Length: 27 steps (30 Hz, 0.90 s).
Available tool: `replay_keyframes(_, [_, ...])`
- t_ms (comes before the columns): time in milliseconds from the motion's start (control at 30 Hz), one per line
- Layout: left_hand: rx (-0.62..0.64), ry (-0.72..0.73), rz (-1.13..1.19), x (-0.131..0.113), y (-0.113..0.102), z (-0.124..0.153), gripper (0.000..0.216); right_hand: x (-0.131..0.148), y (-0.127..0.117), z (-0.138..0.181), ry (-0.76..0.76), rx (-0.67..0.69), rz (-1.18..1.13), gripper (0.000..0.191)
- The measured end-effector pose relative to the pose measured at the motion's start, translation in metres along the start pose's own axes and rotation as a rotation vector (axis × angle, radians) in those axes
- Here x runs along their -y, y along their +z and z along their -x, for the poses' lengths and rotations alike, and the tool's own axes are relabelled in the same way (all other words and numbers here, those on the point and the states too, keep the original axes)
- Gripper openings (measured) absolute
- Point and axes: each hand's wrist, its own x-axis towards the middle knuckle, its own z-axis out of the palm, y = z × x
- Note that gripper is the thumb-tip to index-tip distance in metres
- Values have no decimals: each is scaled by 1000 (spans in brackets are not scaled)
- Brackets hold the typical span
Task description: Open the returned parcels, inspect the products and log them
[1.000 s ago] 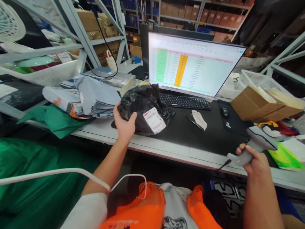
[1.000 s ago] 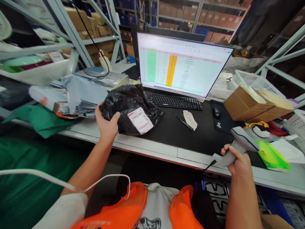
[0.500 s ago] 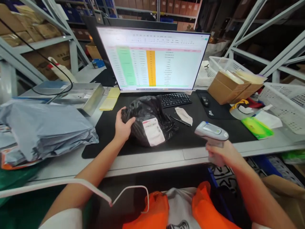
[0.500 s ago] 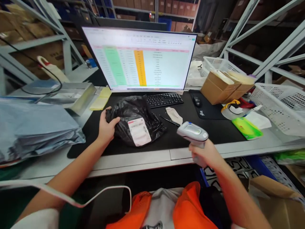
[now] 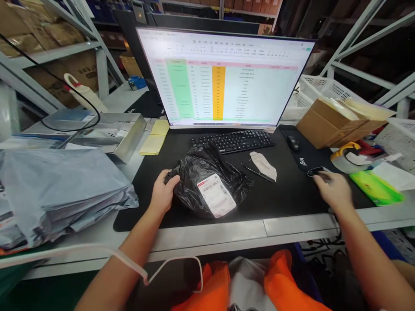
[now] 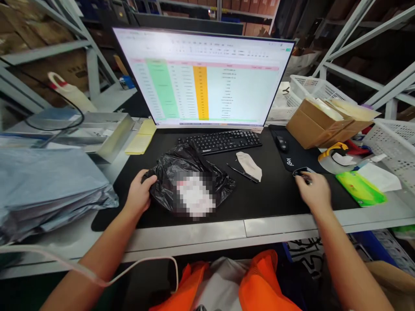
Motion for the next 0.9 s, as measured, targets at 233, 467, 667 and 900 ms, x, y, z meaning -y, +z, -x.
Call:
replay_keyframes(233, [74,-281,47,-7,-23,-28,50,170,76,-54,-411,252,-60,42])
replay_keyframes(467, [126,-255,3,-9,-34,-38,65,190,116,-89,-414,232,55,51])
replay_keyframes(667, [375,-392,-135,-12,-39,-37,50,200,130,-99,-400,211,136,51])
replay_keyframes(900, [391,-378,-170,-19,-36,-30,62,198,127,-90,-411,168,186,48])
